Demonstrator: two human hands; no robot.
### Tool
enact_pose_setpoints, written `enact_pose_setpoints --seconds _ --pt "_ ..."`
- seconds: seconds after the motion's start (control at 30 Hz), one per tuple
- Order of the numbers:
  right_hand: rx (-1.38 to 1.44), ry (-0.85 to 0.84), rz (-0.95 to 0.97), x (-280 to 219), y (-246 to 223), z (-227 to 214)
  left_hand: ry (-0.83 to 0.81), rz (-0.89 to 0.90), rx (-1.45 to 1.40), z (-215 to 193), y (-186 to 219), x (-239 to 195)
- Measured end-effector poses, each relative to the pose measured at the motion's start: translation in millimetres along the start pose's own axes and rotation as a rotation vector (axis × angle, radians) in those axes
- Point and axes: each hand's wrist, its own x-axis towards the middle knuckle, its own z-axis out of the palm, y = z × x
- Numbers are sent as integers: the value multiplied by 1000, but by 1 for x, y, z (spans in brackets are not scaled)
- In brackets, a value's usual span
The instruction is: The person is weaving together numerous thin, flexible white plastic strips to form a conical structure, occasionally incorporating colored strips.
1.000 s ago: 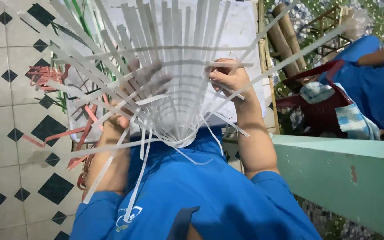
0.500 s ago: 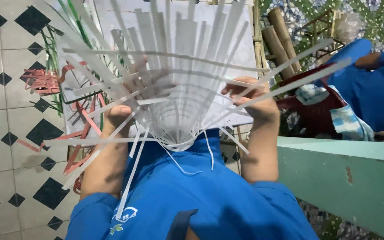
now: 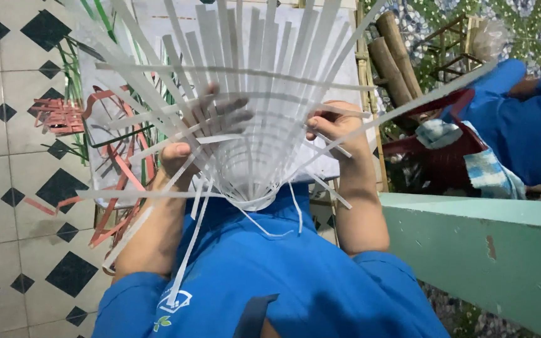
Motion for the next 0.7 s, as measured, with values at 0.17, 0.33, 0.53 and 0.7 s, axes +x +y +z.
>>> enact_pose_setpoints --seconds 0.17,0.33,0.53,0.7 --pt "220 54 21 -2 18 12 62 16 -7 -3 -4 -8" --pt "227 61 8 -6 2 34 59 -33 197 5 12 -15" --pt "195 -122 38 -6 2 16 89 -670 1576 16 148 -82" --pt "98 -161 118 1 -12 34 101 -720 2089 77 221 -64"
